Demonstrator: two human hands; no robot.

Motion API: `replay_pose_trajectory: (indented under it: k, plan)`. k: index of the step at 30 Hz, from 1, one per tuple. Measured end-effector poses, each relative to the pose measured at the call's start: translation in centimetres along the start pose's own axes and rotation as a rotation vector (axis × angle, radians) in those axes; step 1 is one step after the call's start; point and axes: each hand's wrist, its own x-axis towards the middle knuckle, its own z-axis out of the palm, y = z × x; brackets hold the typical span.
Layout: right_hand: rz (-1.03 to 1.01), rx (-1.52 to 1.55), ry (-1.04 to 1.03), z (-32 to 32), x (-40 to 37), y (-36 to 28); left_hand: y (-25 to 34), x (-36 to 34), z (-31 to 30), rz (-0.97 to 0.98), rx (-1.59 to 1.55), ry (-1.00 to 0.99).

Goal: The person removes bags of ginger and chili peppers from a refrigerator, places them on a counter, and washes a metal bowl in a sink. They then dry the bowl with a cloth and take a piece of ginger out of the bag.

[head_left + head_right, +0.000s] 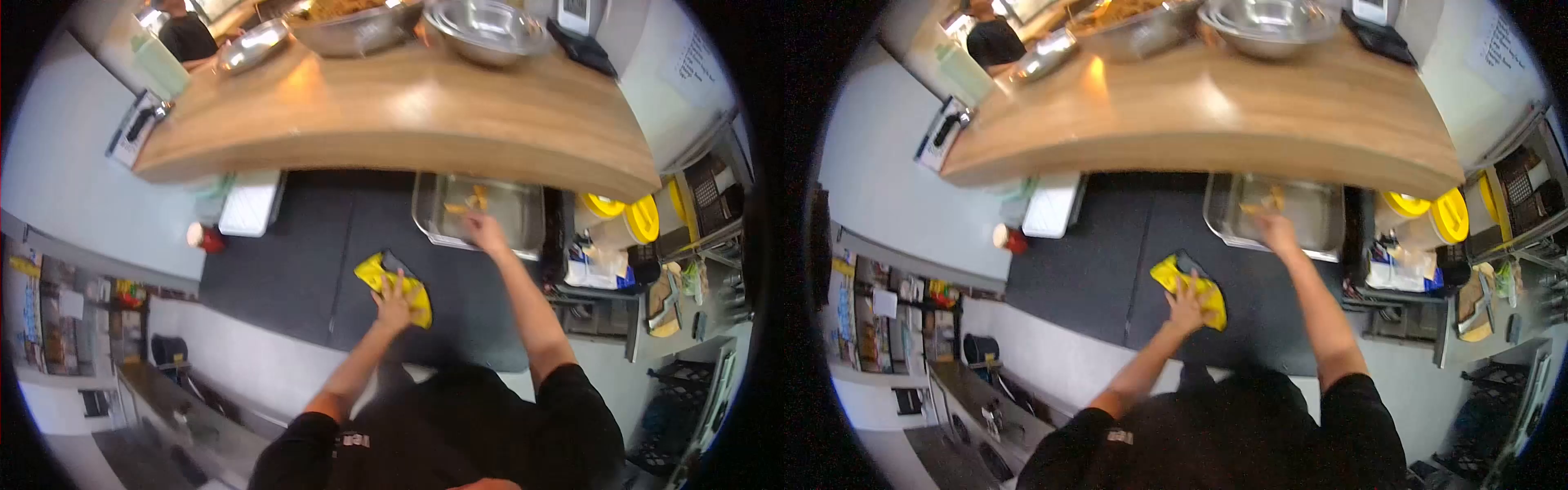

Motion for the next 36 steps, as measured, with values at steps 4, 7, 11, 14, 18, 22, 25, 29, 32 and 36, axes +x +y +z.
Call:
replay_pose_trajectory:
  k: [4,7,11,14,18,22,25,29,32,36]
  plan:
    - [0.094,-0.294,0.106,0.0,3.3,4.1,-4.9,1.3,0.4,0.199,-0.005,-0.025]
    - [0.144,-0.37,0.194,2.5,6.8,6.9,-9.9,2.0,2.0,0.29,0.027,0.04]
    - [0.455,-0.543,-0.037,6.6,9.7,10.9,-17.3,1.5,0.7,0.119,-0.011,0.142]
    - [0.328,-0.471,0.37,8.2,9.4,11.3,-22.1,0.9,-2.2,-0.076,-0.061,0.036]
    - [0.372,-0.342,0.361,7.1,7.7,11.3,-24.3,0.7,-4.2,-0.133,-0.029,-0.209]
    - [0.467,-0.195,0.414,3.7,5.3,8.8,-20.5,2.5,-6.3,-0.25,0.08,-0.318]
    - [0.218,-0.275,0.336,1.1,2.3,2.9,-14.1,4.9,-7.7,-0.269,0.028,-0.113]
    - [0.131,-0.162,0.253,-1.6,-1.6,-1.6,-3.7,9.2,-12.0,0.075,-0.328,0.168]
    - [0.092,-0.01,0.241,-3.9,-3.8,-3.8,2.6,13.9,-11.3,0.254,-0.564,0.293]
    - [0.161,0.19,0.159,-6.6,-4.8,-3.6,7.8,17.1,-12.8,0.308,-0.837,0.015]
